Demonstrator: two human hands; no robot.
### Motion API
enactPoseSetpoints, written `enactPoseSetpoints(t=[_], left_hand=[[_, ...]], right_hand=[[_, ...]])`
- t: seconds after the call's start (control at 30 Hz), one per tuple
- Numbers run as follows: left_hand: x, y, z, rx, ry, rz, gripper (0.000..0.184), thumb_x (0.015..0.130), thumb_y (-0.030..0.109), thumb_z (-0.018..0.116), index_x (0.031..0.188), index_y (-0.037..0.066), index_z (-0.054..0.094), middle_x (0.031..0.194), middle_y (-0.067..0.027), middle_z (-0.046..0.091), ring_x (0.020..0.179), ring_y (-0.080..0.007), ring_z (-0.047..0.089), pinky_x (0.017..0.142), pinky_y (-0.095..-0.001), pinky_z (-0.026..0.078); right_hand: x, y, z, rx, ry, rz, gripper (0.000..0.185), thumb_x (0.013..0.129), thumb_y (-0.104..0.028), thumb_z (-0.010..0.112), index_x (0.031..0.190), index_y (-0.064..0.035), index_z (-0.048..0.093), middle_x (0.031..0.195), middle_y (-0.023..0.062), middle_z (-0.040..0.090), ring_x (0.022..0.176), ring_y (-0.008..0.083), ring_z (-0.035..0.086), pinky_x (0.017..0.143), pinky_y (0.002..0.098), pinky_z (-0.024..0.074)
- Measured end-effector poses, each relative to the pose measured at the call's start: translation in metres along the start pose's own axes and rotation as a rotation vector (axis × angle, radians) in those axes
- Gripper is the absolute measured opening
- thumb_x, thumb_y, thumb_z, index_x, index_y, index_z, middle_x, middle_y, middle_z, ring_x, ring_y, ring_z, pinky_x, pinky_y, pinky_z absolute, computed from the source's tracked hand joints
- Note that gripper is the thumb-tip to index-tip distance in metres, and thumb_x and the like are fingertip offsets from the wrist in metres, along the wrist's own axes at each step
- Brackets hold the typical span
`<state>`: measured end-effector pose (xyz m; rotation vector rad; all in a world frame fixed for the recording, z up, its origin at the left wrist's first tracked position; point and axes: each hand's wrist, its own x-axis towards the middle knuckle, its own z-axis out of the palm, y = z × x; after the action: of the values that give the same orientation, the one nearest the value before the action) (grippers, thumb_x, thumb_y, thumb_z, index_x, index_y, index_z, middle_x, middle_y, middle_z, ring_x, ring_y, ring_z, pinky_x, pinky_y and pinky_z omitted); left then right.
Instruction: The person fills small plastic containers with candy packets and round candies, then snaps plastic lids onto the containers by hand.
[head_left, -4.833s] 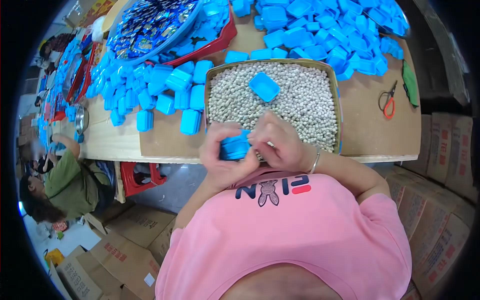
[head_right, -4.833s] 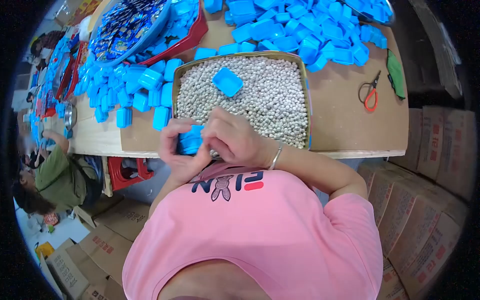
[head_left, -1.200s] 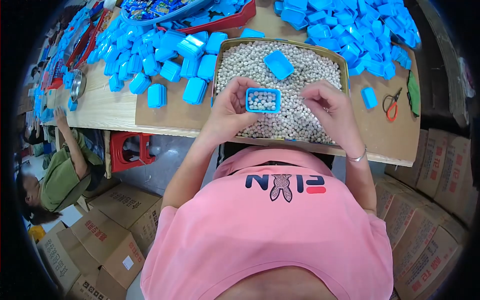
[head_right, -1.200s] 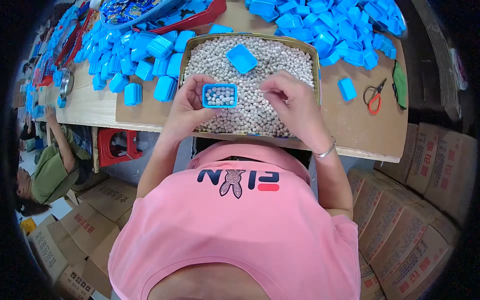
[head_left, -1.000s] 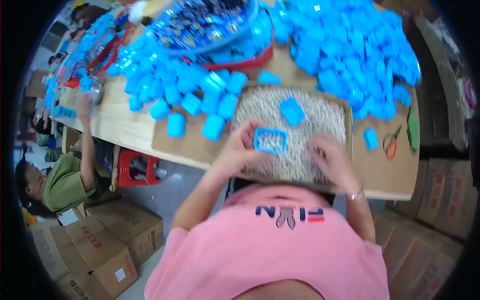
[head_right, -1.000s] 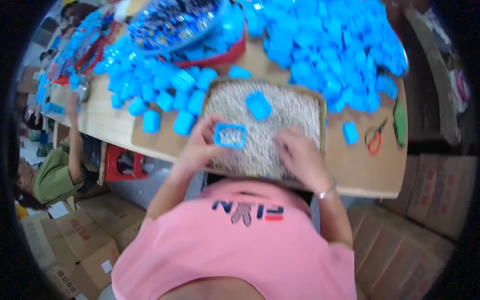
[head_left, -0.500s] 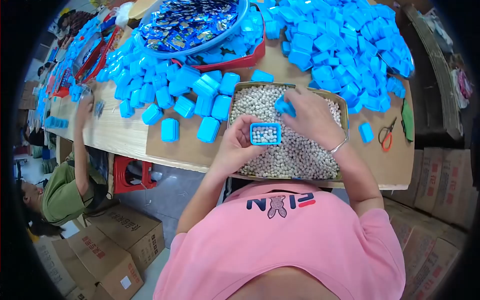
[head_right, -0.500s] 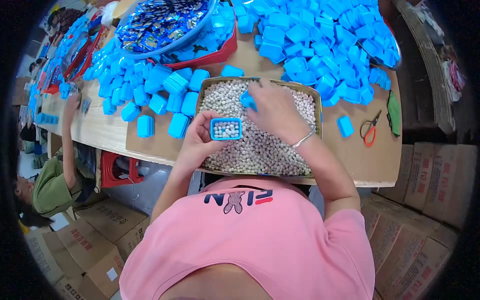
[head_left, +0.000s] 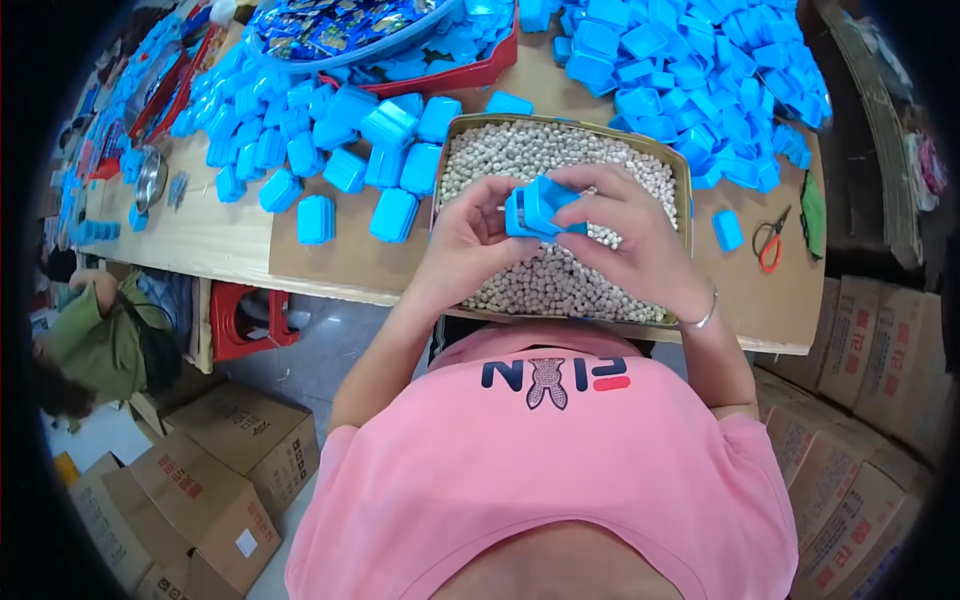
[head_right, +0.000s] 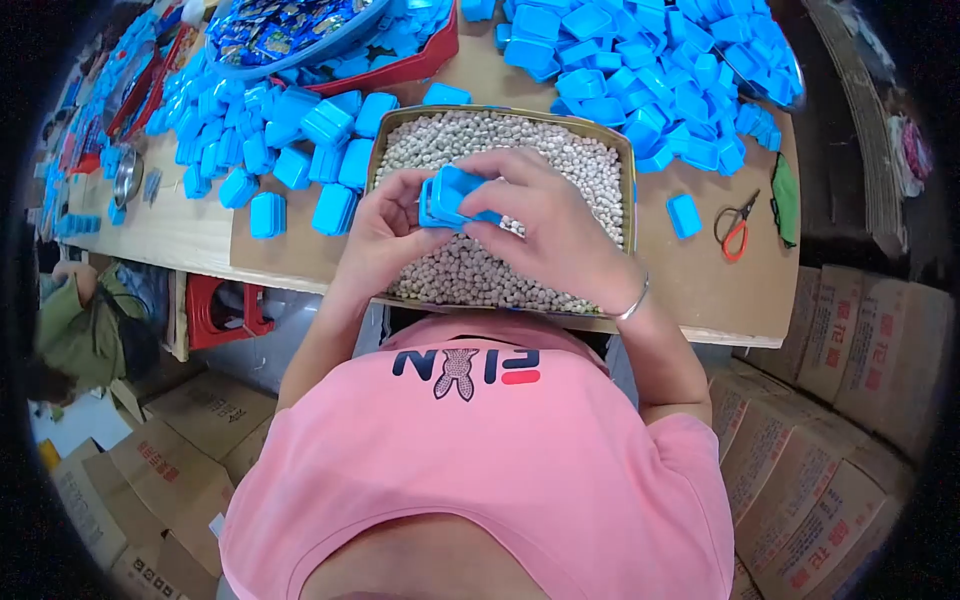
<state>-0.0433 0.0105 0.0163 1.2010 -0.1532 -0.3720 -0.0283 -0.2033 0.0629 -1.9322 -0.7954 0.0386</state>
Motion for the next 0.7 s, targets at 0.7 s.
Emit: enactPoseSetpoints(t=[0.7], left_hand=[[0.001, 0.008, -0.005, 0.017, -0.046, -0.002, 0.045, 0.076, -0.004, 0.064, 0.118, 0.002, 0.05, 0.099, -0.008, 0.06, 0.085, -0.0108, 0.058, 0.072, -0.0206, 0.049]], right_hand=[[-0.004, -0.002, 0.034, -0.552, 0.12, -0.179, 0.017, 0.073, -0.002, 0.069, 0.087, -0.0052, 0.062, 0.124, 0.0088, 0.058, 0.104, 0.029, 0.056, 0.086, 0.0377, 0.0487]])
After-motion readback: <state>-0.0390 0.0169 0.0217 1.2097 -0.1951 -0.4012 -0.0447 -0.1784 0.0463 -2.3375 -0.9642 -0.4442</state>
